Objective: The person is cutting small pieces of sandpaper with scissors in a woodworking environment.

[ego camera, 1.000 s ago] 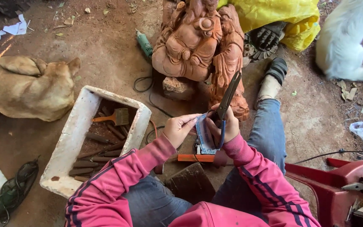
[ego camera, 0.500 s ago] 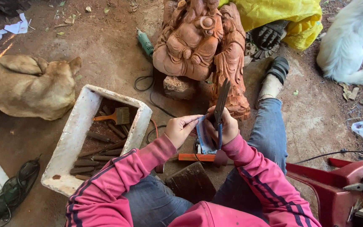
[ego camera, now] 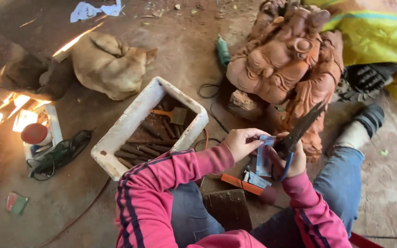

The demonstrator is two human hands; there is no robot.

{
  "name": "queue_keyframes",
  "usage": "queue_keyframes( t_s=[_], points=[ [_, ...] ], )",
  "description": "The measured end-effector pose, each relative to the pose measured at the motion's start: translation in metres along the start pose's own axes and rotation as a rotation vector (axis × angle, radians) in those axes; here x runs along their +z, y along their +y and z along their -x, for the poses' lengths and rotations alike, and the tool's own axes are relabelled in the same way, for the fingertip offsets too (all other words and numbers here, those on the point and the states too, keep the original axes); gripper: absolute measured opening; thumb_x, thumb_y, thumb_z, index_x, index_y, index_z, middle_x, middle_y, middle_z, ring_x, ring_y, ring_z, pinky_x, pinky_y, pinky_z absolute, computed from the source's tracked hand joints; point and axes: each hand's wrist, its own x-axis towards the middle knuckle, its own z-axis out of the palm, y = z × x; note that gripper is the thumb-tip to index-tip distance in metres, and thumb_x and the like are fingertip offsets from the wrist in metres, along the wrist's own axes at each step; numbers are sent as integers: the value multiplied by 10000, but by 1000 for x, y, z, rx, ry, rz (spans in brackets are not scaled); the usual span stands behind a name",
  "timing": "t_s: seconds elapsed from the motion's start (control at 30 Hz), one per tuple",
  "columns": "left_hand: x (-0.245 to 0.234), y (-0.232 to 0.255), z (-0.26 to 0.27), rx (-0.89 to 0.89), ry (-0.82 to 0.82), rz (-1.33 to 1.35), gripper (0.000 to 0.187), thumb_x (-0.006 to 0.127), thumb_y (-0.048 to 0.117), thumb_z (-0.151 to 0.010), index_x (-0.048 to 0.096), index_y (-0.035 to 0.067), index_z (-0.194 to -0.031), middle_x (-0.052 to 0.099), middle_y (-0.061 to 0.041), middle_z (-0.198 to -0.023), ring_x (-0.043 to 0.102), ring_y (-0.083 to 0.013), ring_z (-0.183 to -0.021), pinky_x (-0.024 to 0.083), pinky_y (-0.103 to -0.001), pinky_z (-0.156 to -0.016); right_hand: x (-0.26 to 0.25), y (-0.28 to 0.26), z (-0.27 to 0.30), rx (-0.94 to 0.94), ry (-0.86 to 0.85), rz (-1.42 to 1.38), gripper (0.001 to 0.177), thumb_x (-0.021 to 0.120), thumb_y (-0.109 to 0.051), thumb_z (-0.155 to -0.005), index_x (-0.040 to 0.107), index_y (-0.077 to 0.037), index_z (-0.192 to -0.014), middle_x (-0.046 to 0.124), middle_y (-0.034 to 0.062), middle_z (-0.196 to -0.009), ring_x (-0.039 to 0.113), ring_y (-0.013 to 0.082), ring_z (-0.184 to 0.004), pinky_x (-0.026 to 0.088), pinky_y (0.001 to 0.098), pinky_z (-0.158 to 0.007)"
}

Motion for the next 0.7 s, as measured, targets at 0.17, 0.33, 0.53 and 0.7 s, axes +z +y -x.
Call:
queue_keyframes(
  t_s=[0.17,0.33,0.53,0.7],
  points=[
    [-13,-17,-18,38,107,64,249,713,31,-938,770,107,-1168,764,-173,-976,738,-190,-777,665,-272,-591,11,-3,3,5,-38,-68,565,932,-157,-674,683,-131,-1181,709,99,-925,670,218,-834,536,368,-777],
    [-15,-24,-20,29,110,173,252,729,93,-951,750,95,-1202,738,-184,-972,729,-183,-699,656,-263,-545,16,-18,5,-13,-113,-269,538,896,-53,-691,643,-40,-1166,680,131,-818,644,179,-664,519,288,-585],
    [-20,-51,-20,29,33,106,212,677,310,-1036,766,154,-1148,737,-56,-827,641,-73,-723,592,-265,-547,16,-9,2,-68,-131,-348,555,901,-26,-675,628,-7,-1157,666,118,-821,639,155,-684,497,258,-596],
    [-23,0,-2,29,93,-165,319,672,424,-1017,788,137,-939,699,-39,-670,557,-46,-700,529,-300,-647,21,-1,8,-67,-86,-304,576,927,-76,-676,646,-30,-1177,669,97,-922,629,146,-811,495,276,-744]
  ],
)
